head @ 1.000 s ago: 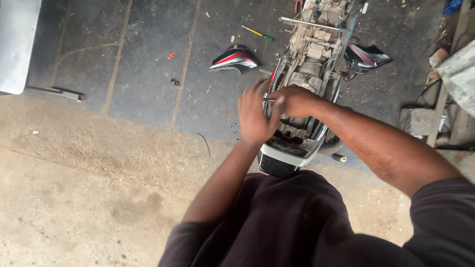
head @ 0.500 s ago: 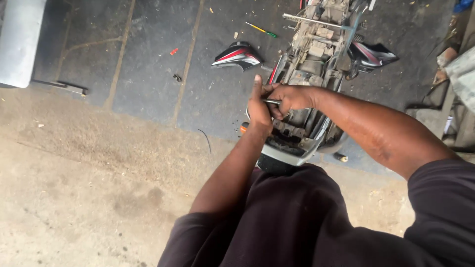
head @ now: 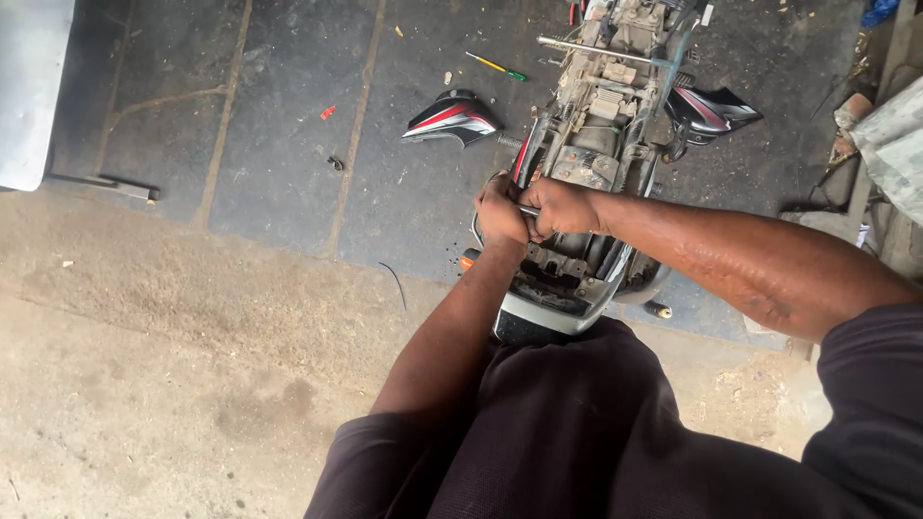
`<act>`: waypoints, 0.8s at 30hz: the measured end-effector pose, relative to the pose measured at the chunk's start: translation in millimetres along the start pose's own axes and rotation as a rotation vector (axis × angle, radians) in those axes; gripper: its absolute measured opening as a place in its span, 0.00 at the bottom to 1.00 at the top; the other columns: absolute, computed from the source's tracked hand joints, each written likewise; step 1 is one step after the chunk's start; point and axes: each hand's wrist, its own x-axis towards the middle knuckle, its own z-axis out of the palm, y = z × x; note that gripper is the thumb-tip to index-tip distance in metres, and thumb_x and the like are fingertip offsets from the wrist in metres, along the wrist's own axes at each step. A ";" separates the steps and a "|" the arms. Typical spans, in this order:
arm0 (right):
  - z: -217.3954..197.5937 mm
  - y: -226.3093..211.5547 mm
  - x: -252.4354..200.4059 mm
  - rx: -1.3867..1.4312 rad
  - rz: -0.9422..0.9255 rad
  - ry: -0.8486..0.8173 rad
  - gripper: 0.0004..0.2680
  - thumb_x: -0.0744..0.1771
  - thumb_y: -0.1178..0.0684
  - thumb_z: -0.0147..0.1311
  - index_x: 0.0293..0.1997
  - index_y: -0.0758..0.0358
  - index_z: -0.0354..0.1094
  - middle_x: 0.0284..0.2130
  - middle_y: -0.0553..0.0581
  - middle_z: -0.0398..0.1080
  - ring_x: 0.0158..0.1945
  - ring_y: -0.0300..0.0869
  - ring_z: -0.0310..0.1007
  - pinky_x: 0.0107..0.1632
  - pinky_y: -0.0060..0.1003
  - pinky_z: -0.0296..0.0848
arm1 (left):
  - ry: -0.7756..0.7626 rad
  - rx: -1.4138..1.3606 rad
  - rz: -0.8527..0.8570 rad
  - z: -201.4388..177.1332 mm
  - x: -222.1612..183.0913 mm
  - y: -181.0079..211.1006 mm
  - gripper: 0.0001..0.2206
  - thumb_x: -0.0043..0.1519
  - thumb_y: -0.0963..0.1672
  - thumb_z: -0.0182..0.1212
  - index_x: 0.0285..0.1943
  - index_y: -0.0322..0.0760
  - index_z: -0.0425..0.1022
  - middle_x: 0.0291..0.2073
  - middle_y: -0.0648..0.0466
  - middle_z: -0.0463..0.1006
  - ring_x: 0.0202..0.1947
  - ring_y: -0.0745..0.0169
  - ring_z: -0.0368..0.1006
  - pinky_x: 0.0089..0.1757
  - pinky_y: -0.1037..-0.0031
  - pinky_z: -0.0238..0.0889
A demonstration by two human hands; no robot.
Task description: The recorder is repairing the rear body panel of a motorcycle and applying lubricant.
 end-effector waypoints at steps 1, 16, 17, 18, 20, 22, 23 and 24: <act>1.0 0.6 0.7 0.006 0.013 0.021 0.07 0.54 0.69 0.51 0.26 0.70 0.72 0.21 0.54 0.72 0.26 0.37 0.70 0.32 0.32 0.66 | -0.011 0.188 0.207 -2.1 3.7 -9.2 0.11 0.67 0.42 0.54 0.37 0.27 0.77 0.35 0.54 0.71 0.37 0.61 0.68 0.42 0.70 0.63; 47.6 -3.3 -4.5 0.189 0.025 0.433 0.06 0.57 0.69 0.49 0.28 0.69 0.71 0.23 0.55 0.71 0.27 0.38 0.68 0.32 0.34 0.67 | -0.474 -0.147 -0.670 3.1 6.6 87.0 0.14 0.64 0.47 0.50 0.30 0.33 0.72 0.19 0.48 0.72 0.15 0.51 0.64 0.20 0.63 0.57; 47.8 -1.9 -4.3 0.213 0.085 0.578 0.05 0.59 0.68 0.49 0.28 0.69 0.70 0.22 0.55 0.71 0.26 0.39 0.68 0.32 0.35 0.66 | -0.571 -0.014 -0.783 10.7 11.8 96.2 0.16 0.62 0.50 0.52 0.26 0.37 0.70 0.14 0.49 0.69 0.09 0.50 0.60 0.14 0.62 0.53; 44.2 -0.6 -6.4 0.201 0.088 0.580 0.05 0.59 0.68 0.49 0.28 0.69 0.70 0.22 0.55 0.71 0.26 0.39 0.68 0.32 0.35 0.66 | -0.576 -0.025 -0.781 4.7 14.8 73.1 0.16 0.62 0.50 0.52 0.26 0.37 0.70 0.14 0.49 0.69 0.09 0.50 0.60 0.14 0.62 0.53; 48.9 3.0 -3.6 0.218 0.088 0.489 0.04 0.58 0.69 0.49 0.28 0.70 0.69 0.23 0.58 0.71 0.27 0.42 0.68 0.33 0.38 0.66 | -0.692 0.282 0.072 -19.5 23.2 30.6 0.18 0.60 0.48 0.53 0.54 0.36 0.76 0.31 0.51 0.75 0.25 0.62 0.71 0.27 0.67 0.66; 34.8 -1.7 -6.1 0.159 0.058 0.423 0.05 0.57 0.70 0.51 0.29 0.70 0.69 0.26 0.58 0.71 0.31 0.43 0.71 0.38 0.38 0.69 | -0.825 -0.023 -0.142 -20.5 11.9 58.9 0.21 0.67 0.54 0.49 0.52 0.35 0.76 0.28 0.51 0.77 0.19 0.63 0.70 0.23 0.71 0.64; 33.7 -1.3 -10.0 0.100 0.050 0.317 0.07 0.56 0.70 0.53 0.31 0.71 0.69 0.29 0.59 0.70 0.36 0.43 0.73 0.43 0.38 0.72 | -0.904 -0.342 -0.373 -27.4 -0.8 69.5 0.27 0.74 0.59 0.44 0.50 0.34 0.76 0.25 0.52 0.79 0.14 0.64 0.70 0.20 0.75 0.62; 26.9 -22.9 -32.0 0.101 0.060 0.326 0.07 0.56 0.70 0.53 0.31 0.71 0.69 0.29 0.59 0.70 0.36 0.43 0.73 0.43 0.38 0.72 | -0.911 -0.347 -0.383 -32.1 -18.7 80.1 0.27 0.74 0.59 0.44 0.50 0.34 0.76 0.25 0.52 0.79 0.14 0.64 0.70 0.20 0.75 0.62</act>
